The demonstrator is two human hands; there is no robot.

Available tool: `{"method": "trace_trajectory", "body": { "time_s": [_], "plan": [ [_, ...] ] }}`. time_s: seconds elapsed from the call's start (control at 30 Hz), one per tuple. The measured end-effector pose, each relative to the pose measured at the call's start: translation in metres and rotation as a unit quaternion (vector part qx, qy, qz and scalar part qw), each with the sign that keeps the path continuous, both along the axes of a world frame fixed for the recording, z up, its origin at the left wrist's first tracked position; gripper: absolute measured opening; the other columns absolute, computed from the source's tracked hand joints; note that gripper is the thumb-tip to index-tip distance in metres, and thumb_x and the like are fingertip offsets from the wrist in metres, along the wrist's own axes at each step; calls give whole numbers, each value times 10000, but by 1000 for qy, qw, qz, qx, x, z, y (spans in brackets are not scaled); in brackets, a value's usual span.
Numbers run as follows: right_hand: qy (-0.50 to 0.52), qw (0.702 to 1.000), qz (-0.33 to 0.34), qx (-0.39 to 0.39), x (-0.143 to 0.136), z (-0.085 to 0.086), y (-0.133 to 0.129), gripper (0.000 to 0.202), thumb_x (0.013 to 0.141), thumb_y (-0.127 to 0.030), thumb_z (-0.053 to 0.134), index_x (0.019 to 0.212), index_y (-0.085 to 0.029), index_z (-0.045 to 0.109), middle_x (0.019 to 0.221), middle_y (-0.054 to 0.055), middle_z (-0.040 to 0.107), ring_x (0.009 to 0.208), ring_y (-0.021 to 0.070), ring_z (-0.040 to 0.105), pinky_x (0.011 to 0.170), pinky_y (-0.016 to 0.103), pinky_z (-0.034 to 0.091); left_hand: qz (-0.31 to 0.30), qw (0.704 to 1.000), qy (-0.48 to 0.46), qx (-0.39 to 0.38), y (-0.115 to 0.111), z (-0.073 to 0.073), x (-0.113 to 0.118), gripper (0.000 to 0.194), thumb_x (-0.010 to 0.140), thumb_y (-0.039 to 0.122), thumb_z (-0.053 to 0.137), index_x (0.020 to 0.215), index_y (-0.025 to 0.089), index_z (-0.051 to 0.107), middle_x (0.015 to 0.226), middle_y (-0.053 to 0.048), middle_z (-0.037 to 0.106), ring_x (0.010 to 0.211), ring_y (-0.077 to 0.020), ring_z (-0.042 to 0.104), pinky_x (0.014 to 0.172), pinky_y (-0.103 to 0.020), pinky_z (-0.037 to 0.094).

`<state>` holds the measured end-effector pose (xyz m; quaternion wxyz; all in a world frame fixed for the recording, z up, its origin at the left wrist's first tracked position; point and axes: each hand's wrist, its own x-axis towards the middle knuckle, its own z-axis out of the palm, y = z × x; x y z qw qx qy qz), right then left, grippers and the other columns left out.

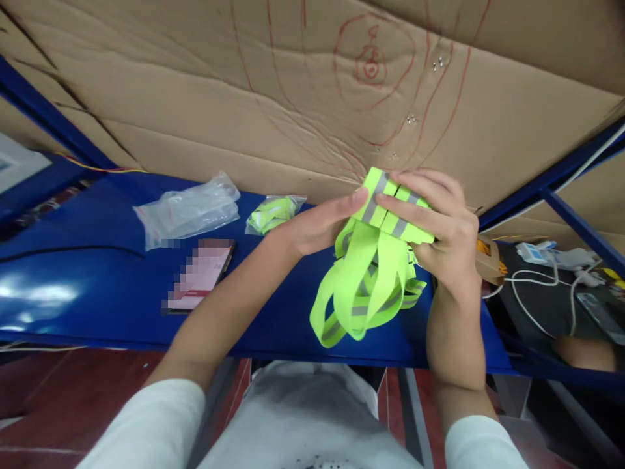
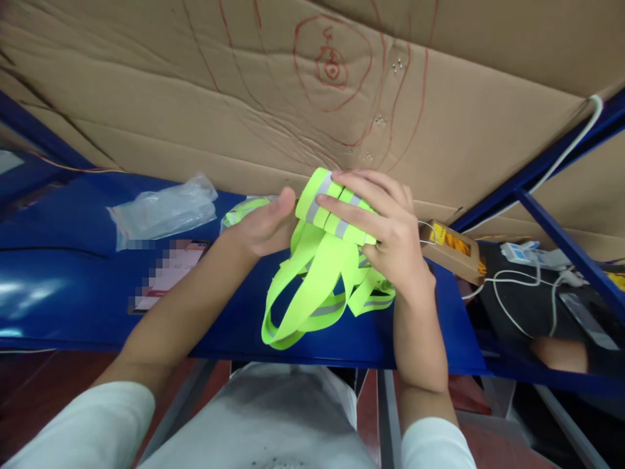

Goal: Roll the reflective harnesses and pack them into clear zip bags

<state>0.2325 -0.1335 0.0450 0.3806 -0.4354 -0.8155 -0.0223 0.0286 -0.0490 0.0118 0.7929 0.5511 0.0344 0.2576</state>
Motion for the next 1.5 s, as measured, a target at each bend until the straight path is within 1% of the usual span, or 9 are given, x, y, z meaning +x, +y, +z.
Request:
{"method": "trace_trajectory", "body": {
  "time_s": [0.27,0.43,0.53,0.63,0.87,1.0,1.17,1.33,1.5],
  "plan": [
    [-57,985,107,-124,14,6,8,674,923,-272,637,1557,-432,471,1714,-64,294,1615,332,223,1328,584,198,61,996,53,-49,-1,-5,11,375,787,385,894,1085,198,765,1093,-62,803,1008,-275,760,935,-407,591],
    [136,966,163,-149,31,-5,19,932,872,-503,766,1644,-453,246,1760,-52,167,1635,278,173,1313,439,306,111,993,9,-37,0,-2,12,440,773,378,897,1127,153,765,1167,-122,788,1129,-354,738,1000,-455,594],
    [256,929,160,-216,28,-16,27,767,918,-545,713,1594,-433,369,1715,-11,319,1496,250,473,1179,389,495,178,983,-47,-25,0,4,8,504,806,420,864,1237,194,734,1206,-94,780,1275,-371,668,1077,-467,563],
    [278,905,123,-298,15,-20,30,547,927,-590,684,1400,-320,636,1417,38,671,1224,250,690,1039,418,593,239,968,-77,-17,-2,8,5,552,828,440,839,1324,253,685,1243,-57,770,1386,-355,587,1136,-466,524],
    [269,938,-20,-218,-17,-16,22,377,851,-603,769,940,-236,751,863,7,733,745,162,666,676,291,570,353,927,-128,6,-2,3,15,507,860,441,803,1305,225,692,1323,-57,730,1423,-308,554,1159,-421,496],
    [319,915,8,-247,-23,-17,24,445,788,-656,802,797,-236,652,706,-21,633,581,123,572,528,258,495,296,949,-107,-18,0,7,11,446,886,539,733,1215,238,722,1273,-47,751,1451,-348,507,1161,-475,482],
    [361,867,76,-336,-16,-15,26,558,942,-765,506,1038,-258,716,826,5,695,520,108,599,446,251,462,151,982,-95,-59,5,17,-6,458,934,633,592,1092,239,762,1238,-53,762,1383,-466,529,1092,-572,504],
    [287,886,84,-353,-12,-15,21,418,781,-516,865,1094,-263,752,952,4,733,765,155,683,571,247,551,256,960,-106,-39,8,19,-8,434,987,575,543,1155,232,748,1207,-49,755,1392,-386,557,1093,-496,525],
    [353,876,55,-325,-6,-8,18,348,772,-509,872,974,-249,759,804,-21,703,569,105,595,438,232,458,262,960,-92,-28,12,20,-11,365,975,502,585,1154,232,753,1263,-55,743,1457,-381,491,1157,-508,483]
  ]
}}
